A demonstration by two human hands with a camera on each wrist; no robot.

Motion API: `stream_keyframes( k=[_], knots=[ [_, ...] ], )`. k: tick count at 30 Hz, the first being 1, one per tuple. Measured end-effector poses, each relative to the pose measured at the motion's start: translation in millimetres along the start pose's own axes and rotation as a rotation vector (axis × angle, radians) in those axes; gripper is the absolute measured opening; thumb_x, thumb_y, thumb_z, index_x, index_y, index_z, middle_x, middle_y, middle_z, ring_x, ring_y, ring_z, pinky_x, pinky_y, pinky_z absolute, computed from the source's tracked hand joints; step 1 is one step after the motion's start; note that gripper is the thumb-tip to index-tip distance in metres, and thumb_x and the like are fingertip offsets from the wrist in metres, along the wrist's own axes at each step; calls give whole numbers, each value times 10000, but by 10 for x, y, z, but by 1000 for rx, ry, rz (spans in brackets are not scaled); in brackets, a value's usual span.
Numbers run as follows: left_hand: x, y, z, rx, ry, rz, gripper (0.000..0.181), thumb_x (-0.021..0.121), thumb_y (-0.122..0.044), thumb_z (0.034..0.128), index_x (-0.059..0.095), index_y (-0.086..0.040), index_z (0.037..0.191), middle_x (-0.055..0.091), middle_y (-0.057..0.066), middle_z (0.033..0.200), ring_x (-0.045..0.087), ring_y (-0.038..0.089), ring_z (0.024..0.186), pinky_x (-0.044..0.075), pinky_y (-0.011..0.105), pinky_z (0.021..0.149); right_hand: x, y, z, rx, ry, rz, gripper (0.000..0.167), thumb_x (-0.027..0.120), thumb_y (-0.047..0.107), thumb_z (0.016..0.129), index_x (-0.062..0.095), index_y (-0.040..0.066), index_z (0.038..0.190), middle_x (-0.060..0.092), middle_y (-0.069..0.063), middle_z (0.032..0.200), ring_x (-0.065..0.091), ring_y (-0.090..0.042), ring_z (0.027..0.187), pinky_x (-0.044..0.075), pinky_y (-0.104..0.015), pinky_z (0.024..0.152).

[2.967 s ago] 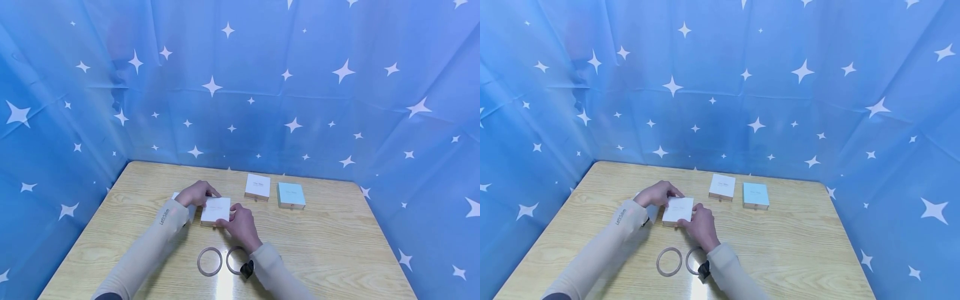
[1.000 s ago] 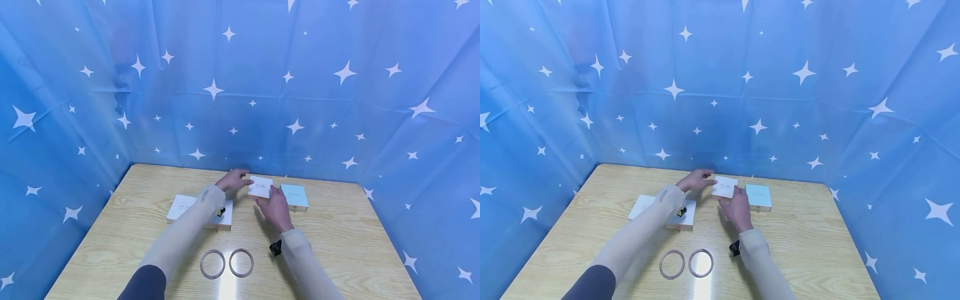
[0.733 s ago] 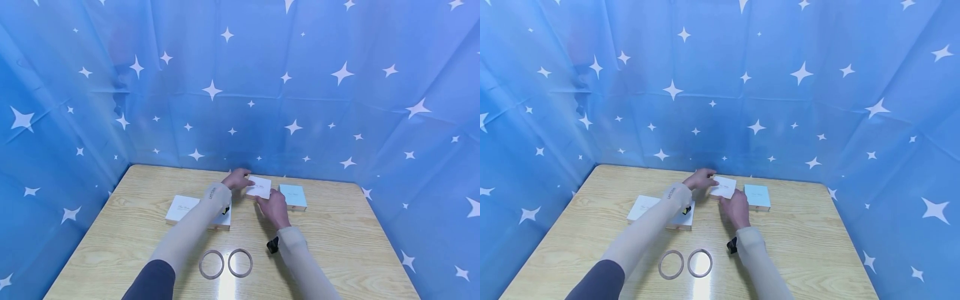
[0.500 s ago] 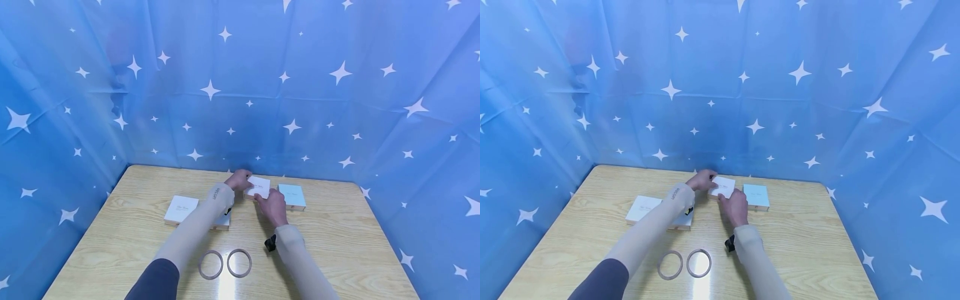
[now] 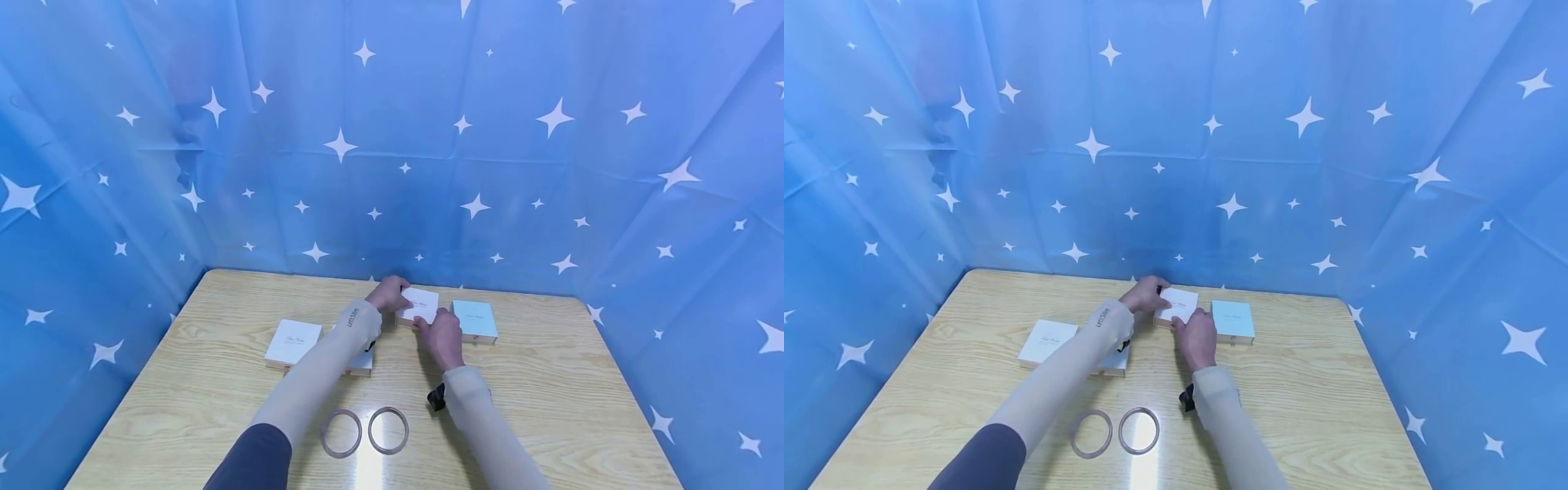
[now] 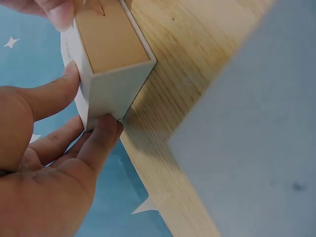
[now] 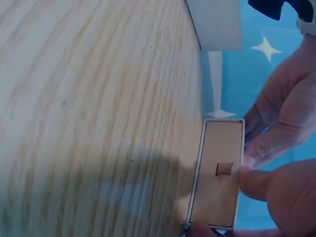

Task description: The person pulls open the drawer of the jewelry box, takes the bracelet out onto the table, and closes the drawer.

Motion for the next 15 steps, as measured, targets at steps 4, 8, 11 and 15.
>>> stream_keyframes(
  k=[4,8,11,15],
  knots=[
    [-23,8,-25,-5,-10,16,564,765,-144,924,565,-10,1434,577,153,1467,527,322,1376,450,422,1148,15,19,-7,-3,2,-14,454,730,370,949,669,-74,1024,688,-242,903,667,-334,734,550,-460,652],
    [-46,25,-47,-25,-19,22,561,772,-152,919,573,-6,1423,592,152,1447,547,321,1355,462,419,1136,30,36,-4,-17,10,-9,447,720,345,960,678,-87,1061,699,-271,953,694,-399,825,575,-507,724],
    [-53,51,-60,-45,-19,28,559,778,-159,915,578,-11,1416,599,151,1436,556,321,1343,468,419,1128,34,34,-8,-15,24,16,506,721,332,961,656,-118,1183,695,-318,1096,693,-454,973,580,-544,830],
    [-59,65,-79,-46,-11,35,543,777,-156,915,588,-30,1409,589,147,1451,538,323,1363,451,427,1145,48,4,-10,14,50,54,626,723,334,957,563,-128,1348,636,-339,1284,642,-476,1163,547,-557,964]
  ],
)
Point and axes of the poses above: each hand's wrist, its own z-axis towards the middle knuckle, its own x-axis out of the palm, y = z × x, the point moved 10 cm from there along z, towards the middle knuckle
